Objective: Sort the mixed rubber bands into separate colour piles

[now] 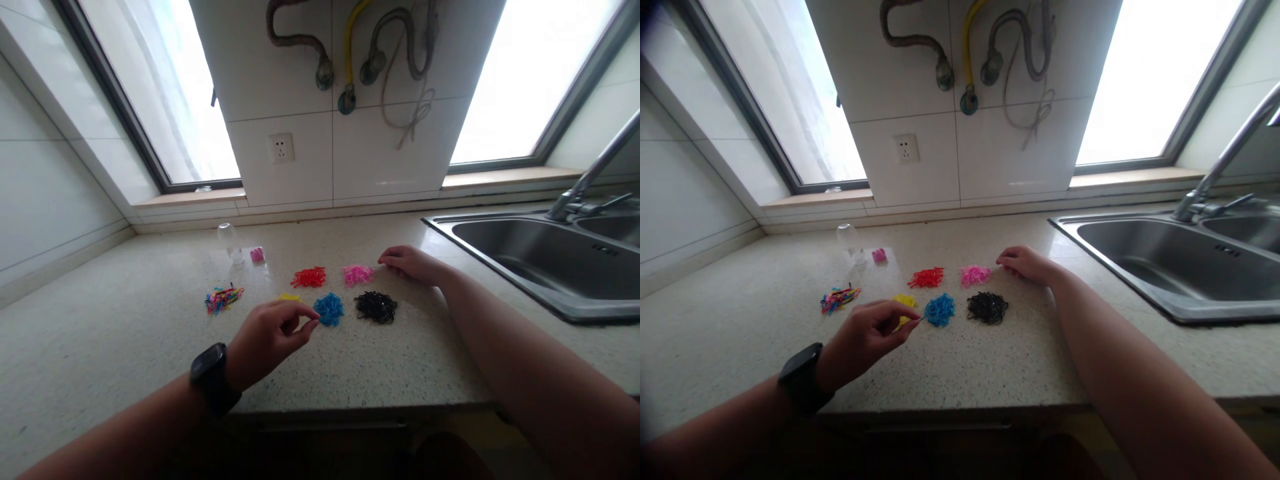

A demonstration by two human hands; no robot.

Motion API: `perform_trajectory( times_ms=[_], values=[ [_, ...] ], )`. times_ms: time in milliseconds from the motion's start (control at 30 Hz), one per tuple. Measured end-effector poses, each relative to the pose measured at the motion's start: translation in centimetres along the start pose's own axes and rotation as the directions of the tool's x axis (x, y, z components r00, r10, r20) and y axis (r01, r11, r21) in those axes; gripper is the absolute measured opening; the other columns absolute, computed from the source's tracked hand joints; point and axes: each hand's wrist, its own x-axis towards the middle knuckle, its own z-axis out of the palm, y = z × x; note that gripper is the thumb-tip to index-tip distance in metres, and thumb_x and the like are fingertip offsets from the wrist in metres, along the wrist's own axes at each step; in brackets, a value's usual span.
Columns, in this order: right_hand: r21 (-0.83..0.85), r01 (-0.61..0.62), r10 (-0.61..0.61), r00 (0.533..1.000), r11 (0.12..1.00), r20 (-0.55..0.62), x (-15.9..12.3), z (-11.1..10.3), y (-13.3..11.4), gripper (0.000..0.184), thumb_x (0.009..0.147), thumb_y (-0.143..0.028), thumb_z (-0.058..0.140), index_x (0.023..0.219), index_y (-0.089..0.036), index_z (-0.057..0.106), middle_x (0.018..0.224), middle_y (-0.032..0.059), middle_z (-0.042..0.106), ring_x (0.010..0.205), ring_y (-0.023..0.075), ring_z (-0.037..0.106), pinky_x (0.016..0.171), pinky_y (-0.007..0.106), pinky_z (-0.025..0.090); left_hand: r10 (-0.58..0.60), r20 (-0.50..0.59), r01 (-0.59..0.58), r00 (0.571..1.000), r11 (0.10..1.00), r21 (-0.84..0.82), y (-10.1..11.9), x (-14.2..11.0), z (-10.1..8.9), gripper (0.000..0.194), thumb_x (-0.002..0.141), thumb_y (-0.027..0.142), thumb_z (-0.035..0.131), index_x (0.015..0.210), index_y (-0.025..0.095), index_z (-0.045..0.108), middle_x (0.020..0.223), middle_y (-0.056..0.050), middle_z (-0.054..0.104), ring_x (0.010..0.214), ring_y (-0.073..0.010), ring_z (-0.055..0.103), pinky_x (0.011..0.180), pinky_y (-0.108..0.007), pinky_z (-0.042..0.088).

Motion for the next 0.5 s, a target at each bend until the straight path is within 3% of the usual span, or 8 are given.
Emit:
perform_trajectory(
  times_ms=[200, 367, 500],
  values=[
    [-0.094, 0.023, -0.022, 1.000, 0.995, 0.015, 0.4, 0.1, -0.1, 0.031, 0.085, -0.044, 0.060, 0.092, -0.016, 0.070, 0.071, 0.0027, 0.061, 0.051, 0.0091, 0.045, 0.048, 0.025, 0.036, 0.133, 0.084, -0.151, 0.988, 0.950, 0.275, -0.7, 0.5, 0.8, 0.015, 0.093, 0.026, 0.059, 0.098, 0.022, 0.072, 0.075, 0.000, 0.065, 0.066, -0.0117, 0.056, 0.065, -0.026, 0.041],
    [-0.155, 0.011, -0.008, 1.000, 0.988, 0.021, 0.1, 0.3, -1.1, 0.031, 0.086, -0.043, 0.059, 0.093, -0.015, 0.070, 0.070, 0.0022, 0.060, 0.049, 0.0089, 0.043, 0.045, 0.025, 0.032, 0.093, 0.210, -0.158, 0.973, 0.934, 0.320, -0.7, 0.8, 1.8, 0.015, 0.094, 0.027, 0.058, 0.098, 0.023, 0.071, 0.089, -0.002, 0.071, 0.078, -0.0154, 0.064, 0.070, -0.028, 0.045],
    [-0.157, 0.009, -0.006, 1.000, 0.987, 0.016, 0.0, 0.4, -1.4, 0.030, 0.085, -0.043, 0.059, 0.091, -0.016, 0.070, 0.070, 0.0024, 0.061, 0.048, 0.0084, 0.043, 0.045, 0.025, 0.032, 0.095, 0.234, -0.174, 0.968, 0.923, 0.344, -0.2, 0.9, 2.6, 0.018, 0.096, 0.027, 0.055, 0.100, 0.023, 0.072, 0.091, -0.004, 0.072, 0.085, -0.0184, 0.066, 0.075, -0.031, 0.048]
  ],
)
